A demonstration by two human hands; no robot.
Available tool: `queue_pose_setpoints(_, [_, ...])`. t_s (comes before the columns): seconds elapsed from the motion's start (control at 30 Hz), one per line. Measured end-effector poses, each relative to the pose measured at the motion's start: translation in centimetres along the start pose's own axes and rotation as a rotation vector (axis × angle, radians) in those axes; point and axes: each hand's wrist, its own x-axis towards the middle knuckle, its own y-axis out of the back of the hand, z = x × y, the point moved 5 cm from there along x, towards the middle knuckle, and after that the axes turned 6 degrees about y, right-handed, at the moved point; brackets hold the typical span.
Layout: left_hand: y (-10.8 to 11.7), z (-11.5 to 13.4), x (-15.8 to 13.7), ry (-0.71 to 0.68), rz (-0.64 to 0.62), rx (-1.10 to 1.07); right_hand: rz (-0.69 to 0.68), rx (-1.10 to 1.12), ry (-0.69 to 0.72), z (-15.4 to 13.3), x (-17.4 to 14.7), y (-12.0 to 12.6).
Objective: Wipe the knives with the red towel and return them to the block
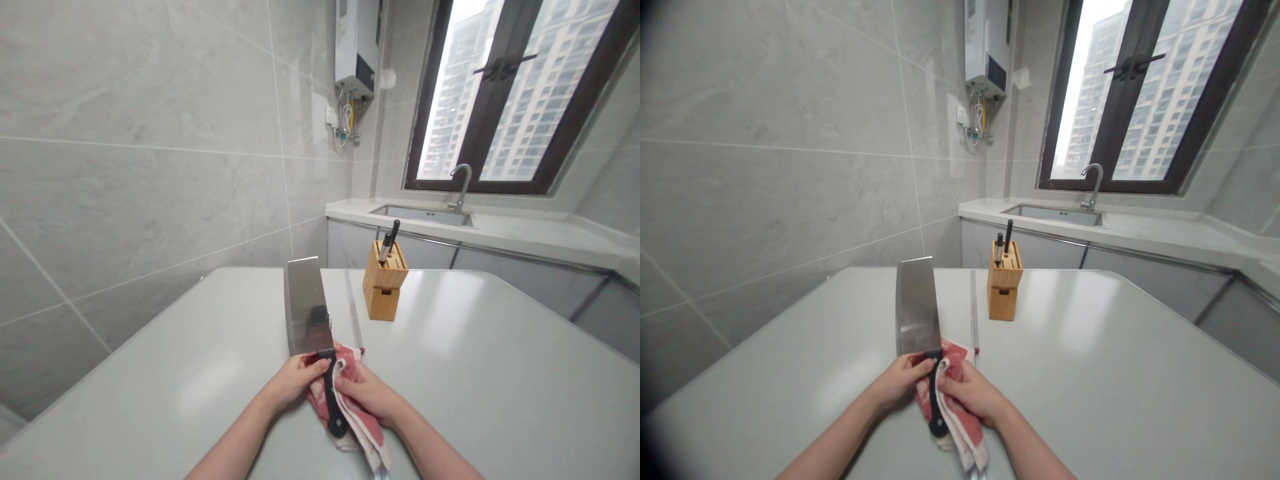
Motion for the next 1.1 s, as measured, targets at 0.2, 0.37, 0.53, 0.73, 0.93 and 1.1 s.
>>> queue_pose_setpoints(0.2, [-1.2,0.5,-0.2,-0.030,-0.096,-0.027,0.011,-0.024,0.031,-0.7,0.0,-0.6])
queue_pose_setpoints(0.37, [-1.3,0.7,-0.2,-0.039,-0.083,0.096,0.011,-0.017,0.010,-0.7,-0.1,-0.7])
queue_pose_setpoints(0.53, [-0.4,0.8,0.3,-0.133,0.037,0.261,0.062,-0.045,0.029,-0.6,-0.1,-0.3])
queue_pose_setpoints(0.73, [1.2,2.4,0.3,-0.375,0.272,0.281,0.178,-0.033,0.107,-1.0,0.1,0.4])
queue_pose_setpoints(0.93, [1.7,3.4,-0.2,-0.430,0.408,0.382,0.301,-0.141,0.177,-1.9,0.2,1.6])
queue_pose_setpoints(1.1, [0.1,2.4,0.0,-0.271,0.215,0.540,0.410,-0.201,0.228,-1.8,0.2,2.8])
